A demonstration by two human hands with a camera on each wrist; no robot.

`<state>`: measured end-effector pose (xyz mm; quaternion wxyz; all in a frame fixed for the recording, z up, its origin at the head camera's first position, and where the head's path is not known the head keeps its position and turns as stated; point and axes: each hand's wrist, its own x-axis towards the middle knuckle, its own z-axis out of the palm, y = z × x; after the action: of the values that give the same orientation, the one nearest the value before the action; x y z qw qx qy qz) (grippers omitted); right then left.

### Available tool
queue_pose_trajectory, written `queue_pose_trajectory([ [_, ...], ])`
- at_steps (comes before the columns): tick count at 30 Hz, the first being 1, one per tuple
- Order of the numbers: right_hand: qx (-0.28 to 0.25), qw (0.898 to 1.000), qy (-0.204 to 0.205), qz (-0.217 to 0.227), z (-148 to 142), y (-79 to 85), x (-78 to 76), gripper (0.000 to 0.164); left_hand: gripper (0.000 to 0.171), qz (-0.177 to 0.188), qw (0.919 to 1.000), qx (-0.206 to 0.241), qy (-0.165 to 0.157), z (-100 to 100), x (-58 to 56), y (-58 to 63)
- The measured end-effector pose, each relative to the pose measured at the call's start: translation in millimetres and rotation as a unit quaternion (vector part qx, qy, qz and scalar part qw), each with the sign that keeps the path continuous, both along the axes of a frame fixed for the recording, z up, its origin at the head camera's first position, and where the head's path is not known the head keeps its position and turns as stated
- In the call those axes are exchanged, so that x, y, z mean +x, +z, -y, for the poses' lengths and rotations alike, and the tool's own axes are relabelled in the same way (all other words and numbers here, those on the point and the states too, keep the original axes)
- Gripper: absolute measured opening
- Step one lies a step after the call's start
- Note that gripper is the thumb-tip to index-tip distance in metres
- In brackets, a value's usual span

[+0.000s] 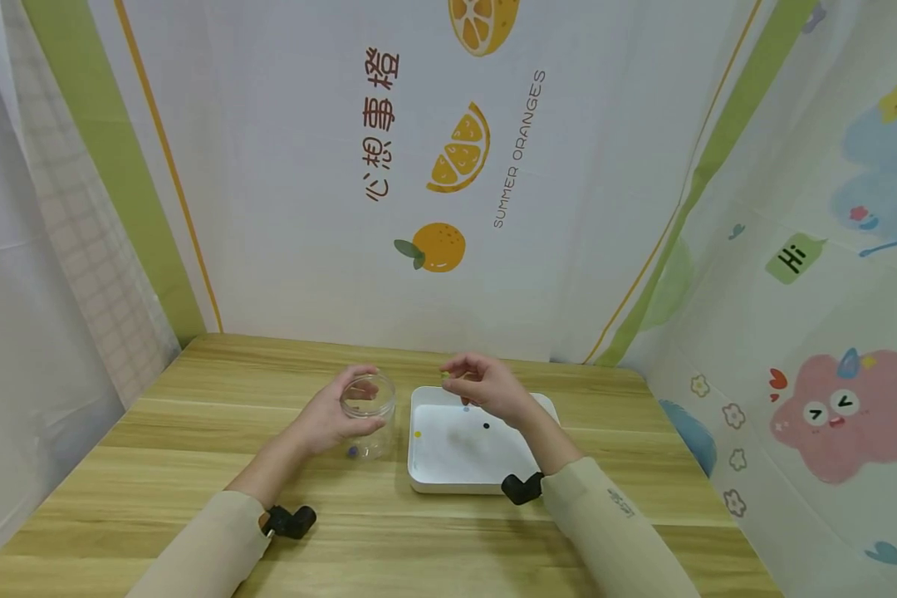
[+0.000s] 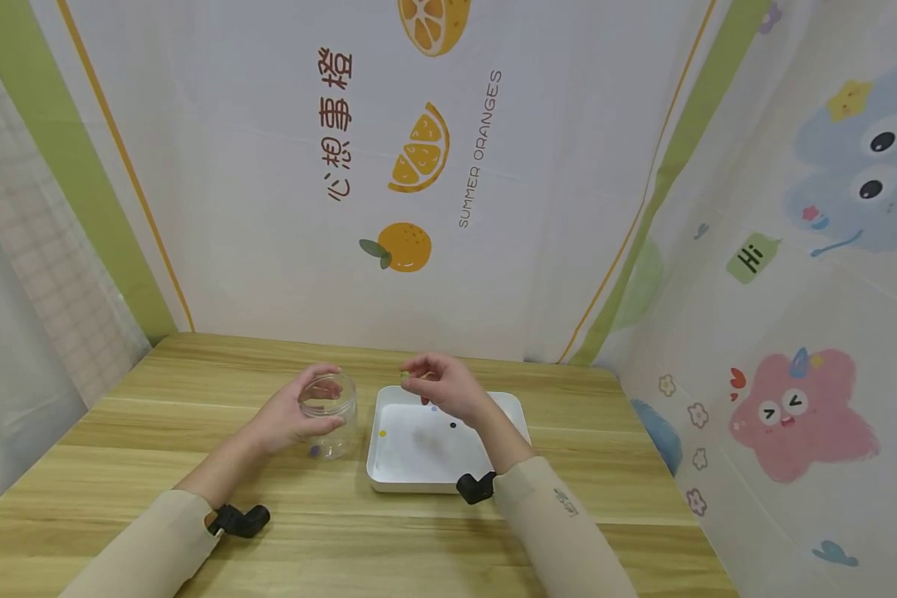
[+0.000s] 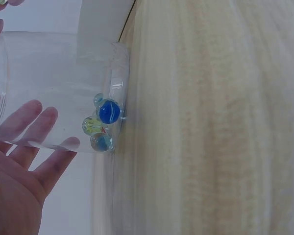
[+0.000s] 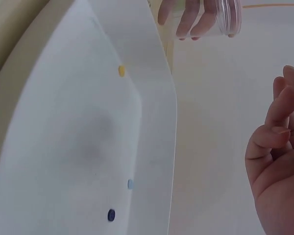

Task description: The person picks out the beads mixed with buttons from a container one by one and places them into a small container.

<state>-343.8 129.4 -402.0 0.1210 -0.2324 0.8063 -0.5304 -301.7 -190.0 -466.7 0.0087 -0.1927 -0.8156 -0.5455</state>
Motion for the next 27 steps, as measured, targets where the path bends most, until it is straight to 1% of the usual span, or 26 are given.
queue_pose_trajectory([
  [6,-0.004,1.000,0.010,-0.006,15,4.3,1.8,0.028,0.080,-0.003,1.0000,0.004,-0.001,0,-0.2,-0.2],
  [12,0.004,1.000,0.022,-0.012,28,6.8,4.7,0.028,0.081,0.002,1.0000,0.007,-0.002,0,-0.7,-0.2],
  [19,0.006,0.998,0.047,-0.030,42,3.9,4.9,0.027,0.080,0.000,1.0000,0.006,-0.002,0,-0.2,0.2],
  [23,0.005,0.997,0.065,-0.032,52,1.2,6.3,0.029,0.081,0.000,1.0000,0.001,-0.001,1,1.0,1.2],
  [27,0.009,0.997,0.069,-0.029,61,-1.7,7.9,0.028,0.081,0.009,1.0000,0.000,-0.003,0,2.4,2.2],
])
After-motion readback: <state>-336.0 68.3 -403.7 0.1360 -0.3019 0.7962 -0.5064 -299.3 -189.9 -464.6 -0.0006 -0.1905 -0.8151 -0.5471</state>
